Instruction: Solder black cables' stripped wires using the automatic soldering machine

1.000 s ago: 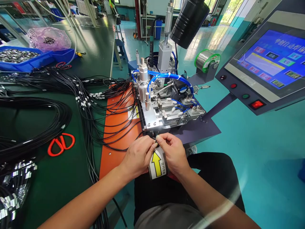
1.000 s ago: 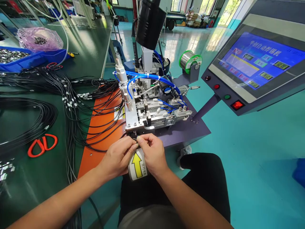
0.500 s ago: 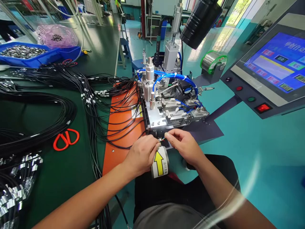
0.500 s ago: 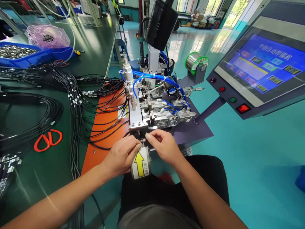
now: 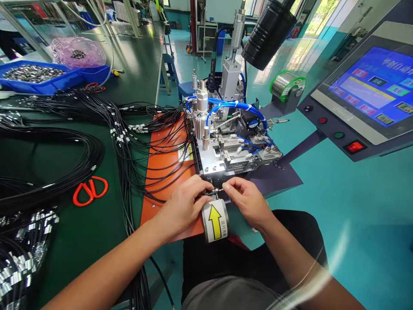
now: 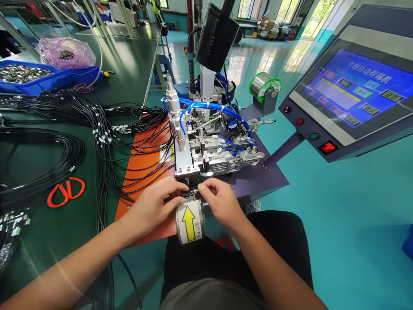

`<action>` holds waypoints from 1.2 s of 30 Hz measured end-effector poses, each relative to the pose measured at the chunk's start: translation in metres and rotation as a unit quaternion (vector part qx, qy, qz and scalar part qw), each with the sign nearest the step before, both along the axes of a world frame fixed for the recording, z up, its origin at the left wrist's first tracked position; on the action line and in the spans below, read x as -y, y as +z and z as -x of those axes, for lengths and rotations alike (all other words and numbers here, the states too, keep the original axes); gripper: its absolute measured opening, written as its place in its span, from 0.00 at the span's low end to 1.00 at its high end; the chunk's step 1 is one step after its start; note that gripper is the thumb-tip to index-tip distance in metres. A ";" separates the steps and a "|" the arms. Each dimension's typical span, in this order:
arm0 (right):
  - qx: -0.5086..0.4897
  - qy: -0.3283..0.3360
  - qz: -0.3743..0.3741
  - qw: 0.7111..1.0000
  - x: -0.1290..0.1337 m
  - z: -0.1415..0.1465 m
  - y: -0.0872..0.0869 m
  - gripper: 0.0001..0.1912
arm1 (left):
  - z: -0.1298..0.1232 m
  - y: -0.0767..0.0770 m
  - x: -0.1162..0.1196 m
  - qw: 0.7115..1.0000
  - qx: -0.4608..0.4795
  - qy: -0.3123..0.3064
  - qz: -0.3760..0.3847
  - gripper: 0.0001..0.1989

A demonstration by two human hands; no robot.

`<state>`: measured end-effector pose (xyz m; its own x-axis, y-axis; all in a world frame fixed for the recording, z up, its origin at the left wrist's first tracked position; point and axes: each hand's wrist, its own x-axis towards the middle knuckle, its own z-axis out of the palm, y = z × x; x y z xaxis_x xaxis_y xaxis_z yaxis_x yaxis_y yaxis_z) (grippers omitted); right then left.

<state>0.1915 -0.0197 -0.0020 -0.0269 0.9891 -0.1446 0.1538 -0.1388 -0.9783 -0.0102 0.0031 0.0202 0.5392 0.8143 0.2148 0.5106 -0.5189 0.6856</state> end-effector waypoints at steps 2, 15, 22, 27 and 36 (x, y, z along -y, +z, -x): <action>-0.016 -0.013 0.000 1.000 0.001 0.002 -0.003 0.16 | 0.002 0.005 -0.001 1.000 0.003 -0.001 0.001 0.05; 0.028 -0.038 -0.013 0.999 0.001 0.011 -0.024 0.14 | 0.002 -0.023 0.006 0.997 -0.015 0.018 -0.076 0.12; 0.012 -0.045 -0.012 0.999 0.000 0.012 -0.029 0.15 | 0.002 -0.030 0.006 0.994 -0.038 0.028 -0.098 0.13; 0.018 -0.048 -0.009 0.999 -0.001 0.013 -0.029 0.15 | 0.001 -0.029 0.006 0.993 -0.047 0.035 -0.104 0.13; 0.034 -0.063 -0.003 0.997 0.001 0.014 -0.031 0.15 | -0.001 -0.028 0.007 0.988 -0.078 0.045 -0.124 0.12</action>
<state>0.1771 -0.0209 -0.0331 0.1069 0.9850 -0.1356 0.2015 -0.1550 -0.9671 -0.0093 -0.0036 -0.0077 0.5086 0.7933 0.3348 0.6517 -0.6087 0.4524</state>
